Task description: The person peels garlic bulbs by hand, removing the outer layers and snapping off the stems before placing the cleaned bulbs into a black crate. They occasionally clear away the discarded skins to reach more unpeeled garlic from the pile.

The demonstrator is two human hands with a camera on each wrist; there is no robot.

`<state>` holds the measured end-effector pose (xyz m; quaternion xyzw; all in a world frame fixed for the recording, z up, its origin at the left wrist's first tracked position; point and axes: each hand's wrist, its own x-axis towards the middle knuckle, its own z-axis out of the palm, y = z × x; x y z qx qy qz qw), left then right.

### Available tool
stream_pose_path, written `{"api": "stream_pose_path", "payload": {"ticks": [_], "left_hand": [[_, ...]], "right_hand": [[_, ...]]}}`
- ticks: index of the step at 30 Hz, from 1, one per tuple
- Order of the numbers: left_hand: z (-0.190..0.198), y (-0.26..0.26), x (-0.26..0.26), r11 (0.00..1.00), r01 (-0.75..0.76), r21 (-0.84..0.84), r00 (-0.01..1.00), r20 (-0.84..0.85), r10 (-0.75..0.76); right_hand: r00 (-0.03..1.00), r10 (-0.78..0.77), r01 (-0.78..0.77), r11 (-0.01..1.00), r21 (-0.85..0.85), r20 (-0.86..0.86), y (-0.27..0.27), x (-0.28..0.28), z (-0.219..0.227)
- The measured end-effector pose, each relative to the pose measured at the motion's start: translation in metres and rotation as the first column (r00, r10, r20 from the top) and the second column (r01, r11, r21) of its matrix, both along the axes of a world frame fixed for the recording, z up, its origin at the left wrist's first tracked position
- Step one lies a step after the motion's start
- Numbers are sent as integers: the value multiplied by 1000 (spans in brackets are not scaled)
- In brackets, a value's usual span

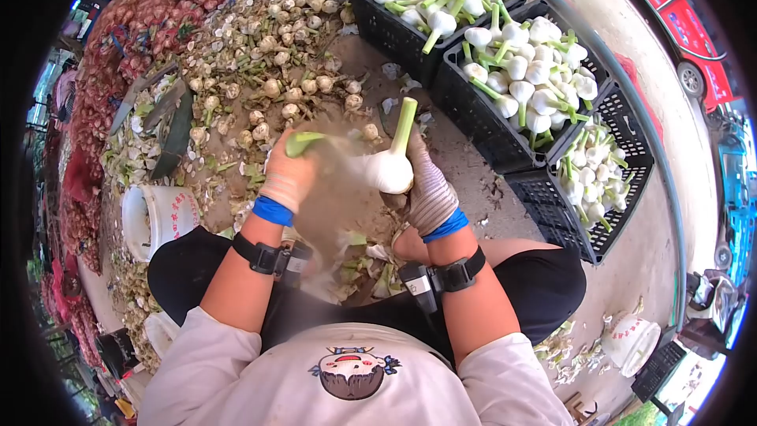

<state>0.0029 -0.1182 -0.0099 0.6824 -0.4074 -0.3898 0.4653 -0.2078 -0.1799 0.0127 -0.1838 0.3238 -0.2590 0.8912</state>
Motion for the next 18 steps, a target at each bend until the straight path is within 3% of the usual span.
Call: {"api": "stream_pose_path", "payload": {"ticks": [1,2,3,4,5,6,7,8,9,10,11,12,13,14,15,17,18], "left_hand": [[0,0,-1,995,-97,-26,992,-87,94],[2,0,-7,996,-60,59,868,-490,81],[16,5,-16,996,-60,62,868,-490,83],[31,13,-25,991,123,-49,981,-146,-129],[39,17,-31,940,331,-85,924,232,-304],[17,10,-24,965,260,-28,948,-180,-261],[-2,14,-18,965,262,-27,947,-183,-263],[5,15,-18,986,164,3,622,-776,-101],[12,16,-19,990,107,93,-8,-995,94],[16,14,-19,990,53,130,-71,-988,134],[10,10,-21,990,54,132,-72,-988,135],[1,3,-26,978,175,-115,606,-770,-199],[-9,-2,-32,887,416,-200,895,-80,-438],[61,4,-54,968,189,166,869,-487,-87],[53,-3,-59,899,290,328,911,-382,-155],[13,-6,-61,784,494,376,861,-339,-379],[16,-9,-62,668,596,445,800,-257,-543]], "right_hand": [[967,102,-136,981,136,233,-3,-3,-7],[964,251,-242,965,-104,92,-3,-5,2],[966,100,-146,971,-188,-237,5,11,-1],[972,-10,-48,969,-241,-235,11,20,-1],[966,-123,52,955,-292,-228,14,22,-2],[965,-125,55,956,-288,-232,12,21,-7],[969,-202,208,978,24,-143,6,18,-15],[950,-302,312,885,345,-82,1,16,-17],[915,-389,397,809,434,-111,-3,11,-18],[912,-402,393,806,443,-79,-6,6,-18],[909,-414,389,803,451,-47,-7,4,-16],[910,-412,388,802,453,-49,-8,6,-15],[909,-414,392,810,436,-46,-8,9,-15],[910,-413,392,819,419,-43,-8,13,-17],[916,-400,379,823,423,-43,-11,16,-22],[880,-394,426,902,72,-264,-30,18,-36],[856,-480,507,853,127,-194,-46,16,-32]]}}
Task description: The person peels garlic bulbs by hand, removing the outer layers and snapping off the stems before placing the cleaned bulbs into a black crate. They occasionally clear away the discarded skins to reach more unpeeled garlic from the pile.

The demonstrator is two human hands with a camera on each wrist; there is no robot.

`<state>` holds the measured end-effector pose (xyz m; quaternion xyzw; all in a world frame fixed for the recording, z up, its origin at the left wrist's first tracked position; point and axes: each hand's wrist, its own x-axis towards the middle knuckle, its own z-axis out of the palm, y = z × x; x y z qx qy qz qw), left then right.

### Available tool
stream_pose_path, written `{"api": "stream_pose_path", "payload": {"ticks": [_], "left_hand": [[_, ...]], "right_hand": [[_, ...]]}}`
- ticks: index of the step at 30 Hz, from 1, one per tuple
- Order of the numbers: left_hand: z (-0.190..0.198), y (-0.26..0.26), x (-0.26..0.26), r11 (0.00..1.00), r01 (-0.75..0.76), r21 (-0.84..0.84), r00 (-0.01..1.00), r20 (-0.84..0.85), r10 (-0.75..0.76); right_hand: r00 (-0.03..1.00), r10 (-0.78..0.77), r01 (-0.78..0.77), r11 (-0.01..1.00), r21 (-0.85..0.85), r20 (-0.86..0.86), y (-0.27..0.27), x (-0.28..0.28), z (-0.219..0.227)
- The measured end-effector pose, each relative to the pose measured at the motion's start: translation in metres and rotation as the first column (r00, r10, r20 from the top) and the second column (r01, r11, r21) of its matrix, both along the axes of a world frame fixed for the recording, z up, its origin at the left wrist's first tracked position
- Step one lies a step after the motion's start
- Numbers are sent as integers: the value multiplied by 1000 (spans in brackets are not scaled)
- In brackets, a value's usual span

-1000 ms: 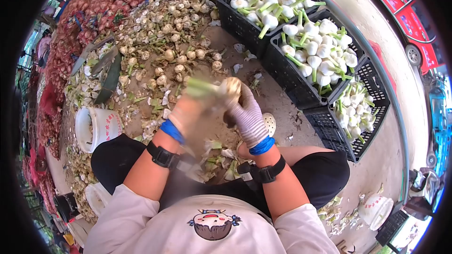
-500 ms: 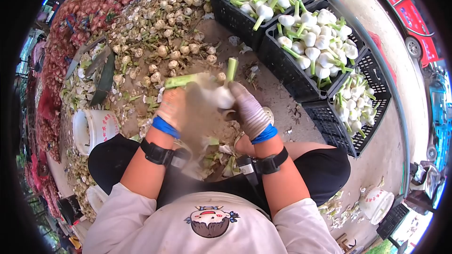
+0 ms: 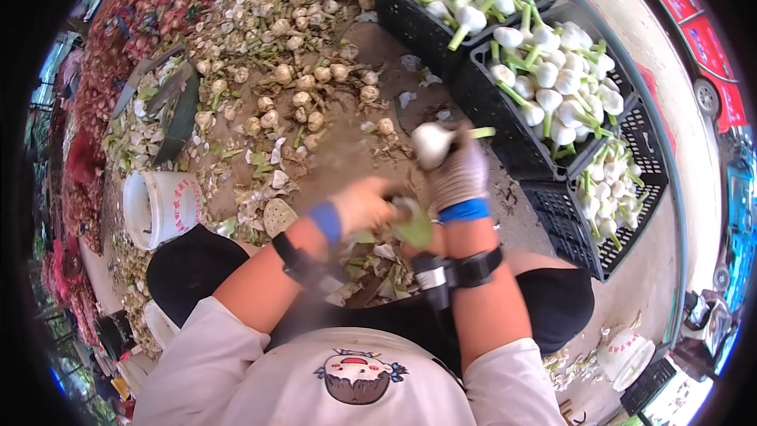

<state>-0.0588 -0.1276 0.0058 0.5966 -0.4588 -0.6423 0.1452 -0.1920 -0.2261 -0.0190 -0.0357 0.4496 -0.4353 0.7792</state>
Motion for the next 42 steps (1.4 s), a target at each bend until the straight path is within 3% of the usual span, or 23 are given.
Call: {"api": "stream_pose_path", "payload": {"ticks": [1,2,3,6,9,14,15,16,17,18,19,20,21,23,24,25,26,31,35,38,39,41,42], "left_hand": [[3,-4,0,979,202,27,974,101,-204],[-21,1,1,943,280,-181,916,343,-207],[-33,-3,11,945,274,-177,918,343,-201],[-80,-34,68,978,-59,-200,739,650,177],[-146,-45,129,974,-225,-14,548,825,139],[-193,-39,166,917,-390,-81,603,731,320],[-211,-37,167,888,-447,-109,589,712,383],[-234,-31,162,890,-446,-99,595,710,377],[-266,-22,155,848,-311,-428,866,239,439],[-245,-23,143,620,-323,-715,946,-249,205],[-223,-22,122,617,-325,-717,946,-251,206],[-163,-25,102,585,122,-802,962,240,129],[-100,-39,81,521,551,-652,726,682,85],[-132,-23,69,629,431,-647,704,677,215],[-99,-28,61,623,441,-646,695,685,219],[-65,-36,50,806,-275,-524,851,258,458],[-38,-41,42,629,-777,-3,627,-86,774],[-14,-25,41,677,-734,61,658,-186,730],[-20,-16,47,832,-543,-116,837,-160,524],[12,-2,33,739,-673,-4,692,-357,628],[16,3,28,736,-676,-1,680,-386,624],[25,12,17,732,-681,6,665,-413,622],[31,15,10,718,-665,-206,736,-342,584]], "right_hand": [[991,-107,105,994,22,85,-20,-8,10],[975,-124,153,975,-158,184,-40,-20,22],[952,-120,213,920,-328,282,-57,-32,37],[878,-297,375,914,-155,376,-64,-48,70],[973,-84,133,966,-222,216,-54,-45,31],[947,320,-310,937,-161,37,-19,11,-17],[900,407,-425,899,-110,-155,-14,21,-24],[822,465,-533,832,-156,-329,-7,30,-28],[715,494,-639,748,-176,-495,2,38,-27],[713,494,-640,749,-174,-497,8,44,-35],[340,204,-847,490,-205,-918,15,48,-49],[-48,-295,-971,239,-25,-954,19,49,-55],[-42,-301,-971,236,-32,-953,20,47,-49],[47,-101,-949,305,-76,-994,22,46,-32],[59,-232,-962,248,-118,-971,23,42,-29],[72,-241,-959,249,-133,-968,26,38,-25],[85,-287,-967,206,-148,-954,30,35,-15],[92,-417,-970,169,-177,-904,49,18,17],[171,-438,-948,172,-269,-882,56,11,22],[727,269,-649,569,-505,-632,63,8,35],[727,271,-650,568,-504,-631,64,6,33],[945,315,-328,907,-263,-92,61,-2,22],[771,202,-617,476,-627,-604,64,-5,17]]}}
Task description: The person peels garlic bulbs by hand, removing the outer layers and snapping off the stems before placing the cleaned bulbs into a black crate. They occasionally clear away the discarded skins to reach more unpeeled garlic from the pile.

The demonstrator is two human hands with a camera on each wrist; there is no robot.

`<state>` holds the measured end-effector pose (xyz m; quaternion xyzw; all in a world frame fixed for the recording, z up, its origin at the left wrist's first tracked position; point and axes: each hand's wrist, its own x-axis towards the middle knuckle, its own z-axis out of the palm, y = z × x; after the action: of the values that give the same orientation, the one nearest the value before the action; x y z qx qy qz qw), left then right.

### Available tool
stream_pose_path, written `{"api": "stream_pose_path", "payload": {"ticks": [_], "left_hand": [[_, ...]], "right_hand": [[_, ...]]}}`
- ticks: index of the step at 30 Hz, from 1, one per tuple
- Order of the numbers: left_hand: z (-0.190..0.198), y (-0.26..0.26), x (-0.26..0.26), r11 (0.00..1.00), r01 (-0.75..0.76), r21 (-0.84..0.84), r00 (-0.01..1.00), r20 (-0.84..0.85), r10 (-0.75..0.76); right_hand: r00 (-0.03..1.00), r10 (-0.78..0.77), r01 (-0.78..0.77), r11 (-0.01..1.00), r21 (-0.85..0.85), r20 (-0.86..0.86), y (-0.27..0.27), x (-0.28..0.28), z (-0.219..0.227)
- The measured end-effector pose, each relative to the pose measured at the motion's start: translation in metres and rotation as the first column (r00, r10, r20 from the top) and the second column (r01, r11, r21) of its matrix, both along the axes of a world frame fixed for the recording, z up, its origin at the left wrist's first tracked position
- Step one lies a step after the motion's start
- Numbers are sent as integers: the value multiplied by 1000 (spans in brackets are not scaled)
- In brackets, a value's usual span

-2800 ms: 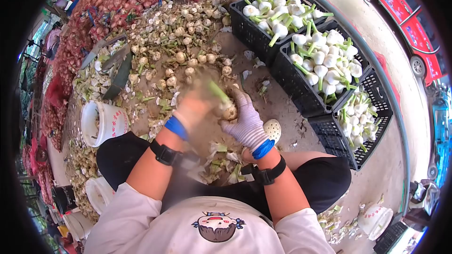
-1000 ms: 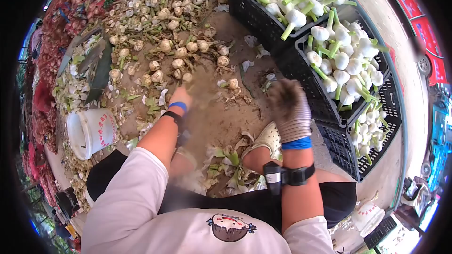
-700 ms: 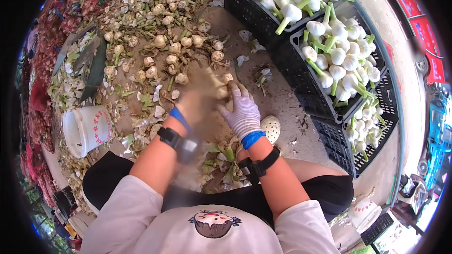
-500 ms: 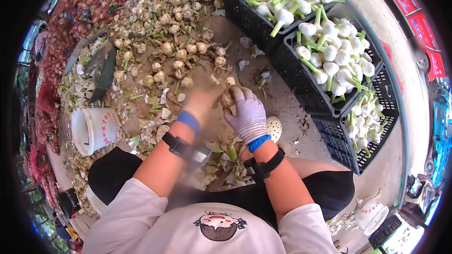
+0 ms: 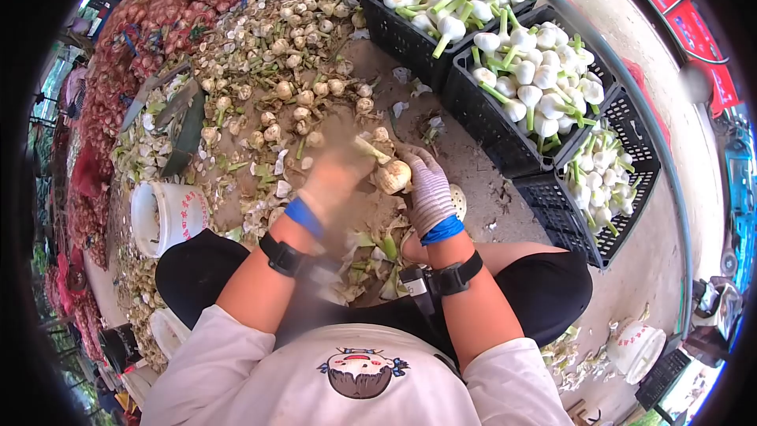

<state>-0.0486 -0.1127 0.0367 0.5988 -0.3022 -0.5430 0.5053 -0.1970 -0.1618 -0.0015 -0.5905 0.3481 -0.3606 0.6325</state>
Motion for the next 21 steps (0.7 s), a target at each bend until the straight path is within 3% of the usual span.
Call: {"api": "stream_pose_path", "payload": {"ticks": [1,2,3,4,6,7,8,9,10,11,12,13,15,16,17,19,20,21], "left_hand": [[3,1,-4,994,5,-112,981,195,17],[1,-5,-3,983,-104,151,984,-126,123],[2,-3,-3,983,-105,150,985,-124,124],[3,0,-1,980,-127,152,969,-190,156],[6,4,-1,976,-145,160,949,-258,184],[9,4,0,987,-81,137,981,-167,104],[11,4,2,993,-16,119,997,-73,25],[12,4,3,993,49,109,998,22,-52],[10,4,4,992,47,113,999,20,-50],[6,5,4,987,94,131,976,184,-118],[1,5,3,978,140,154,921,342,-185],[-9,5,1,978,141,155,921,341,-187],[-23,8,-6,993,80,-84,774,633,-9],[-23,4,-6,999,34,18,705,709,-37],[-23,3,-4,999,32,18,705,709,-35],[-23,2,-1,997,80,-2,896,438,-71],[-16,4,-3,988,150,-42,908,400,-121],[-12,5,-7,988,151,-38,908,400,-123]], "right_hand": [[1000,2,-2,1000,0,2,1,-2,-3],[988,-115,89,970,227,103,6,4,22],[953,-249,149,881,448,173,9,8,36],[993,-87,83,995,58,78,11,7,30],[999,-40,40,999,3,22,13,2,20],[999,5,-6,999,-49,-36,15,0,18],[998,-60,59,990,128,7,17,0,35],[965,-189,103,910,403,180,16,1,32],[955,-174,-7,796,605,240,8,-2,24],[937,-176,-125,634,763,300,-4,-10,13],[928,-69,-287,492,822,366,-12,-17,12],[928,-71,-286,492,822,365,-11,-18,11],[963,-197,-50,539,841,183,1,-4,29],[960,-256,124,743,658,109,6,9,18],[961,-254,122,743,658,109,7,7,22],[983,-172,184,870,458,-69,8,-2,33],[985,-101,166,754,635,-136,-3,-11,31],[985,-102,166,752,638,-137,-6,-10,25]]}}
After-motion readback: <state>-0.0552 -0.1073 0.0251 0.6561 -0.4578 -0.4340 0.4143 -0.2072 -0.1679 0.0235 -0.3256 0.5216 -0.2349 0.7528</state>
